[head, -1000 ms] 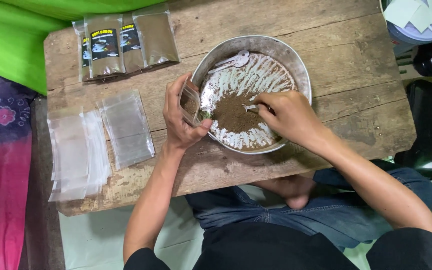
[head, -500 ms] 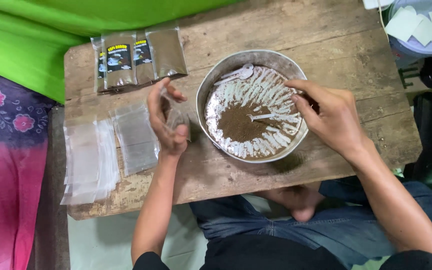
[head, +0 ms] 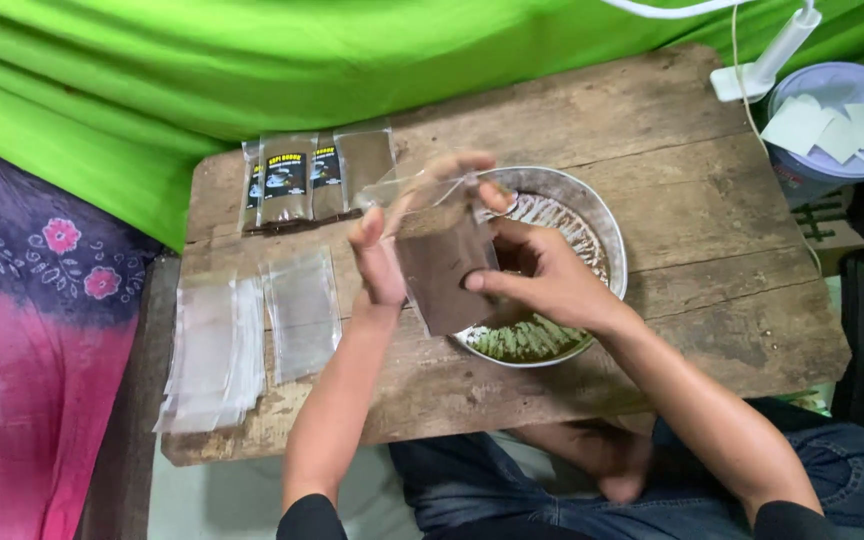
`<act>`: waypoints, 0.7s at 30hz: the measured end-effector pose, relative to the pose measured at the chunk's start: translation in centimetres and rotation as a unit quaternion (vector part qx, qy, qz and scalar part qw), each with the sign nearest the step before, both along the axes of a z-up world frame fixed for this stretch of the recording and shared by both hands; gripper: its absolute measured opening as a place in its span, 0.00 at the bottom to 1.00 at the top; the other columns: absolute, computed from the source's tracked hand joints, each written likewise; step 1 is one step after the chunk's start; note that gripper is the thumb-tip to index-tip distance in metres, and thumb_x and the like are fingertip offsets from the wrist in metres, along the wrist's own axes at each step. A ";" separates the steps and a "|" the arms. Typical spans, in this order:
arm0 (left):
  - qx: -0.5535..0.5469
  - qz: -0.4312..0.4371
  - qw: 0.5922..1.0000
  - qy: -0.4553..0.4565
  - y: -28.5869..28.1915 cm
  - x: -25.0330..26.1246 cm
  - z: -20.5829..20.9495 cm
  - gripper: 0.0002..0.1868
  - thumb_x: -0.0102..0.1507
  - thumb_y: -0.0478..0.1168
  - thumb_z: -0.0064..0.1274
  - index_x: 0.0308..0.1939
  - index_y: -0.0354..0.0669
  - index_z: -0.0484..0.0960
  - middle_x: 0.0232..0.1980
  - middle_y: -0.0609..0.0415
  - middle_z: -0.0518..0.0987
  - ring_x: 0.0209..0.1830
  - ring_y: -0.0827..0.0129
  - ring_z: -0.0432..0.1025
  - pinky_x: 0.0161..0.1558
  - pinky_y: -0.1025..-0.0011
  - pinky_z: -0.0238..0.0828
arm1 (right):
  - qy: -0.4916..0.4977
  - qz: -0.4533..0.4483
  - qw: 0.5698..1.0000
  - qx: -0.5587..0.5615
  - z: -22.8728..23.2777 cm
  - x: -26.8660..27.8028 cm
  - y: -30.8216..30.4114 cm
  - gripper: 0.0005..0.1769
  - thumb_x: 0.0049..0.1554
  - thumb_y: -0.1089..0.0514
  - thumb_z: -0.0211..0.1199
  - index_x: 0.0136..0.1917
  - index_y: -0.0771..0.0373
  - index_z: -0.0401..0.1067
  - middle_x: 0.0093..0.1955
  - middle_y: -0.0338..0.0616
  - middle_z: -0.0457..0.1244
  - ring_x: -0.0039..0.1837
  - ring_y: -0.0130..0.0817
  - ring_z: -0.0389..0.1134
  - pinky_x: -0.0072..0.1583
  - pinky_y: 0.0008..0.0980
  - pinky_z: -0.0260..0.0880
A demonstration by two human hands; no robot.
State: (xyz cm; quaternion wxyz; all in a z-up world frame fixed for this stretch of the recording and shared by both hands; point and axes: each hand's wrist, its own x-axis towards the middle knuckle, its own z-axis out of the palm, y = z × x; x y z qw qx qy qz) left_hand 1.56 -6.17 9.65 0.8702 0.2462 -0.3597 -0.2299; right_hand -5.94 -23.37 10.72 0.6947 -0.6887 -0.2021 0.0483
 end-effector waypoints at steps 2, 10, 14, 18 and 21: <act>0.060 0.047 0.996 -0.054 -0.1 2.1 1.6 0.54 0.61 0.75 0.39 0.76 0.37 0.55 0.61 0.40 0.73 0.59 0.54 0.71 0.44 0.63 0.77 | -0.026 -0.011 1.000 0.008 1.9 1.2 -0.8 0.16 0.52 0.62 0.73 0.53 0.65 0.75 0.43 0.47 0.70 0.44 0.31 0.70 0.50 0.36 0.73; 0.355 0.331 0.813 -0.322 2.4 0.1 10.7 0.35 0.57 0.44 0.71 0.65 0.41 0.75 0.62 0.48 0.78 0.65 0.65 0.70 0.70 0.60 0.63 | -0.126 -0.041 0.990 -0.045 9.2 3.4 -3.0 0.12 0.54 0.65 0.72 0.50 0.65 0.74 0.41 0.43 0.69 0.46 0.26 0.70 0.55 0.32 0.74; 0.346 0.385 0.779 -0.354 2.2 0.4 10.1 0.30 0.56 0.42 0.73 0.60 0.41 0.79 0.60 0.48 0.80 0.62 0.63 0.73 0.65 0.60 0.69 | -0.165 -0.004 0.979 -0.115 11.6 4.4 -3.3 0.09 0.55 0.64 0.71 0.50 0.63 0.75 0.41 0.41 0.71 0.45 0.24 0.69 0.52 0.32 0.75; 0.356 0.393 0.780 -0.333 2.0 0.6 11.0 0.30 0.54 0.45 0.74 0.57 0.42 0.80 0.51 0.51 0.81 0.50 0.67 0.76 0.49 0.68 0.80 | -0.169 -0.023 0.979 -0.116 10.6 5.5 -4.0 0.07 0.56 0.63 0.70 0.48 0.65 0.77 0.42 0.44 0.72 0.47 0.24 0.69 0.52 0.34 0.76; 0.395 0.367 0.778 -0.323 2.2 1.0 10.7 0.26 0.54 0.43 0.73 0.52 0.40 0.81 0.44 0.51 0.81 0.43 0.67 0.75 0.43 0.68 0.80 | -0.146 -0.042 0.982 -0.112 8.7 6.4 -4.9 0.10 0.55 0.63 0.70 0.51 0.67 0.77 0.45 0.52 0.72 0.47 0.34 0.72 0.54 0.43 0.77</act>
